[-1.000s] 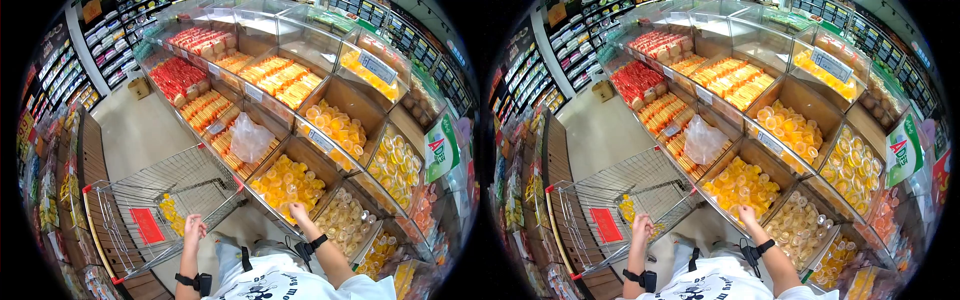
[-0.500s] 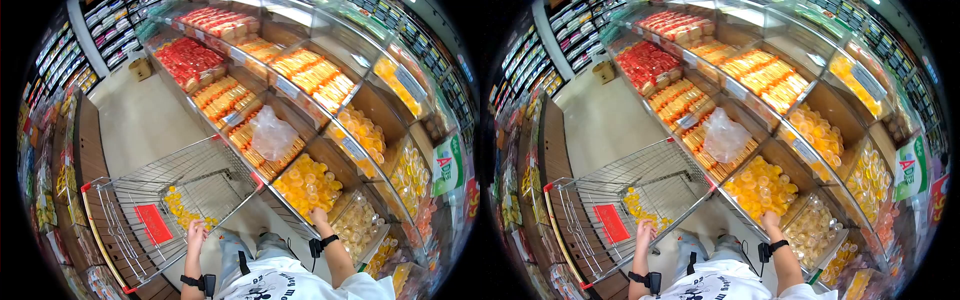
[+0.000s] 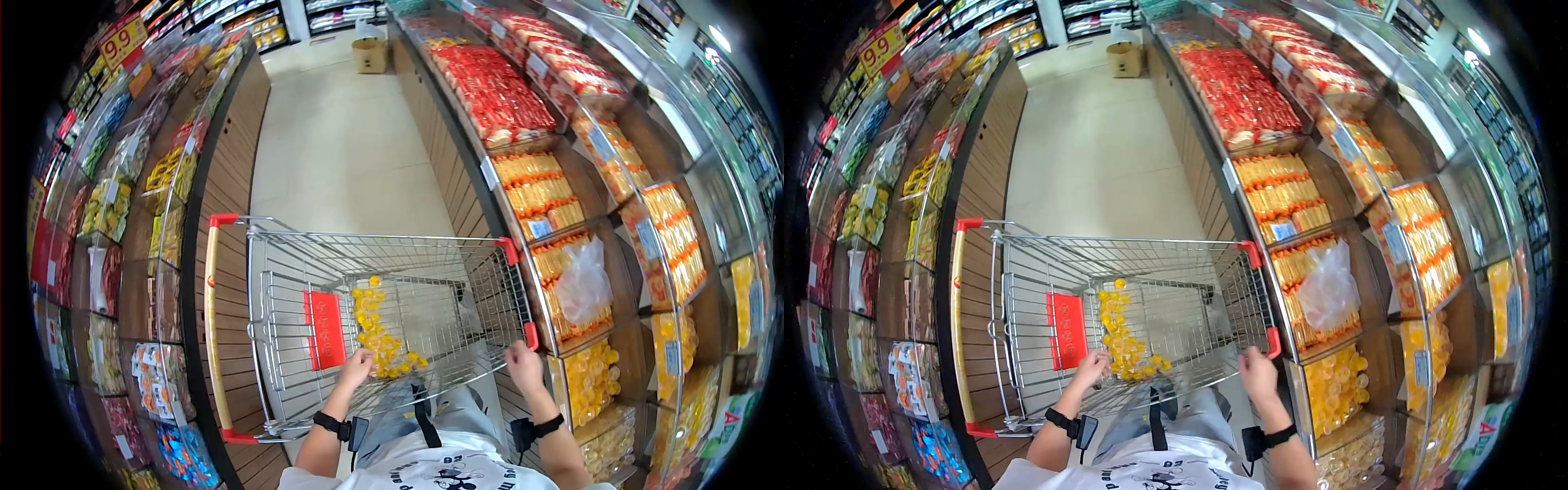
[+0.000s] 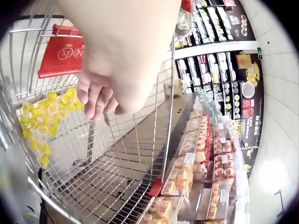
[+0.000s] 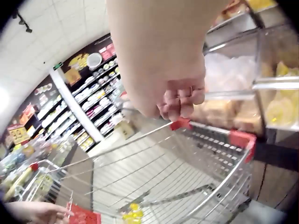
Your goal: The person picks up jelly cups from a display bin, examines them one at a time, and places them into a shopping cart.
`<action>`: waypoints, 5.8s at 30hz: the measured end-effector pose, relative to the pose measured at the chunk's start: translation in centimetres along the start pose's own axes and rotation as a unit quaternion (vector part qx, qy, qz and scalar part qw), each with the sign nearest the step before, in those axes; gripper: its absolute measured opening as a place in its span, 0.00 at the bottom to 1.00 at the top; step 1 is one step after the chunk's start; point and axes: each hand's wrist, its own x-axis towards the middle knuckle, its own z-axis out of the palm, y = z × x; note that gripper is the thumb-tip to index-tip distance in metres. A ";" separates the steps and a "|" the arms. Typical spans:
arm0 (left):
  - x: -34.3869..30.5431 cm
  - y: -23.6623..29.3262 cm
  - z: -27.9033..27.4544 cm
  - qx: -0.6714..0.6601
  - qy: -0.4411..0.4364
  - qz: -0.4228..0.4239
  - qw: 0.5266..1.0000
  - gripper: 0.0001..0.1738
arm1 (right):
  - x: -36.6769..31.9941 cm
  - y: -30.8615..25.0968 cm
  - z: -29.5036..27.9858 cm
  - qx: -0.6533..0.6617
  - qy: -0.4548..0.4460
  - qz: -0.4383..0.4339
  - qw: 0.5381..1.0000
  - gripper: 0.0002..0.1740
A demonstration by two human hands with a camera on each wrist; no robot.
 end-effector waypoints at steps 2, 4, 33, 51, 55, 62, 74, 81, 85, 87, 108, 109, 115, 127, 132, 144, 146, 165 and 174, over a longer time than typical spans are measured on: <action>0.5 -0.2 -1.0 -0.009 0.013 -0.063 0.998 0.09 | 2.0 -3.0 3.4 0.026 -0.064 -0.070 0.995 0.08; 1.3 -1.1 -1.6 -0.080 0.029 -0.104 0.991 0.09 | 4.5 -7.2 6.0 0.024 -0.198 -0.097 0.975 0.10; 8.6 -11.2 -1.6 -0.046 0.095 -0.222 0.969 0.10 | 20.3 -6.2 48.8 0.358 -0.338 0.286 0.822 0.10; -10.2 13.7 -7.6 -0.147 0.102 0.055 0.982 0.10 | 3.6 -23.2 9.6 0.585 -0.593 0.040 0.552 0.06; -19.3 17.9 -8.4 -0.087 0.114 0.126 0.982 0.09 | -2.1 -25.5 2.2 0.586 -0.587 -0.051 0.556 0.10; -28.7 18.4 -7.9 -0.016 0.131 0.276 0.952 0.12 | -10.5 -25.8 -3.6 0.588 -0.550 -0.126 0.580 0.10; -33.7 16.9 -7.0 0.062 -0.086 0.322 0.941 0.11 | -16.3 -24.0 -8.3 0.379 -0.517 -0.340 0.688 0.14; -34.8 16.7 -5.6 -0.063 0.026 0.287 0.956 0.11 | -18.9 -22.9 -7.6 0.503 -0.366 -0.265 0.737 0.15; -36.5 16.8 -5.6 -0.056 0.046 0.320 0.945 0.09 | -20.3 -24.2 -7.6 0.569 -0.272 -0.245 0.736 0.13; -37.1 16.4 -5.6 -0.034 0.082 0.344 0.935 0.09 | -20.7 -24.7 -7.5 0.580 -0.289 -0.259 0.716 0.14; -35.5 17.1 -2.8 -0.138 0.044 0.306 0.941 0.12 | -20.7 -21.2 -7.6 0.583 -0.326 -0.178 0.723 0.14; -35.1 17.1 -2.6 -0.130 0.057 0.306 0.941 0.11 | -20.5 -21.2 -7.6 0.584 -0.319 -0.181 0.724 0.14; -29.5 16.8 -0.4 -0.082 0.071 0.288 0.952 0.11 | -17.7 -19.1 -7.2 0.519 -0.138 -0.275 0.798 0.12; -16.0 21.3 16.8 0.024 -0.288 0.131 0.948 0.08 | -9.4 3.3 -10.5 0.412 0.005 -0.047 0.910 0.09; -12.3 21.3 19.7 0.027 -0.289 0.101 0.952 0.12 | -6.7 18.8 -7.7 0.346 0.219 0.184 0.894 0.08; -11.6 16.4 12.7 -0.018 -0.116 0.054 0.992 0.12 | -2.8 27.7 -6.2 0.159 0.201 0.274 0.927 0.13; -12.2 14.1 10.7 -0.016 -0.086 0.059 0.994 0.12 | -2.5 23.6 -6.2 0.168 0.206 0.192 0.945 0.12; -18.7 -2.3 -3.6 -0.108 0.005 -0.035 0.993 0.11 | -7.9 -3.4 -2.0 0.024 -0.278 -0.149 0.949 0.12; -14.4 2.5 -4.2 -0.147 0.014 -0.056 0.987 0.11 | 4.3 -6.2 7.2 0.141 -0.266 -0.115 0.947 0.11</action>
